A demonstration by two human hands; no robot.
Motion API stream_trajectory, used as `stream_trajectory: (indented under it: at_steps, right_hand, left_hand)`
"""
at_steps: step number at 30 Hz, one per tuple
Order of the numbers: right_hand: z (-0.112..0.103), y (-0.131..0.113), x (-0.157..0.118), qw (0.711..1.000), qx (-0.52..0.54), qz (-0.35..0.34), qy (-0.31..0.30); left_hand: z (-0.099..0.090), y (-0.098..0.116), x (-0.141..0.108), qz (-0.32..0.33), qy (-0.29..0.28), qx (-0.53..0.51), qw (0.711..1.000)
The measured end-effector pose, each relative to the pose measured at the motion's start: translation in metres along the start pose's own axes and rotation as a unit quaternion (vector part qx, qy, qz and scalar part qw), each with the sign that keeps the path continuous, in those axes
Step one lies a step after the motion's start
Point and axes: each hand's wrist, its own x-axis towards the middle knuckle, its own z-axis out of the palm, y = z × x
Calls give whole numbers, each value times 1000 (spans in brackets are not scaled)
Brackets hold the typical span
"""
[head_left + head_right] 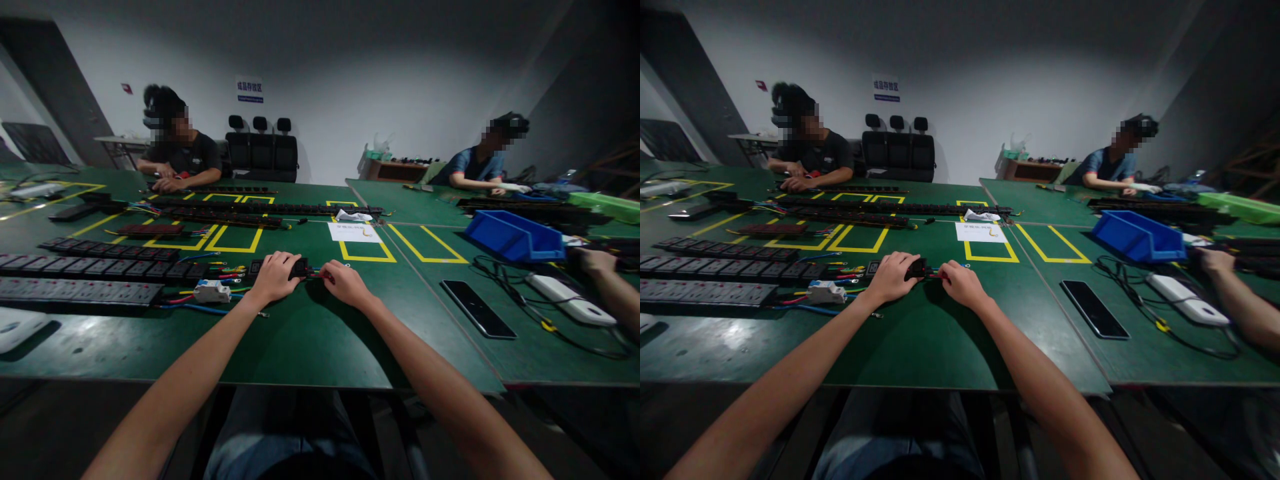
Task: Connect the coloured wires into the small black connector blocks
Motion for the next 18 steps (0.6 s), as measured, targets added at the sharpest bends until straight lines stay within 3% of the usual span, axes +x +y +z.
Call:
stream_trajectory:
  at_steps: [18]
  right_hand:
    - [-6, 6, 2, 998, 15, -20, -56]
  left_hand:
    - [4, -1, 1, 17, -31, 10, 999]
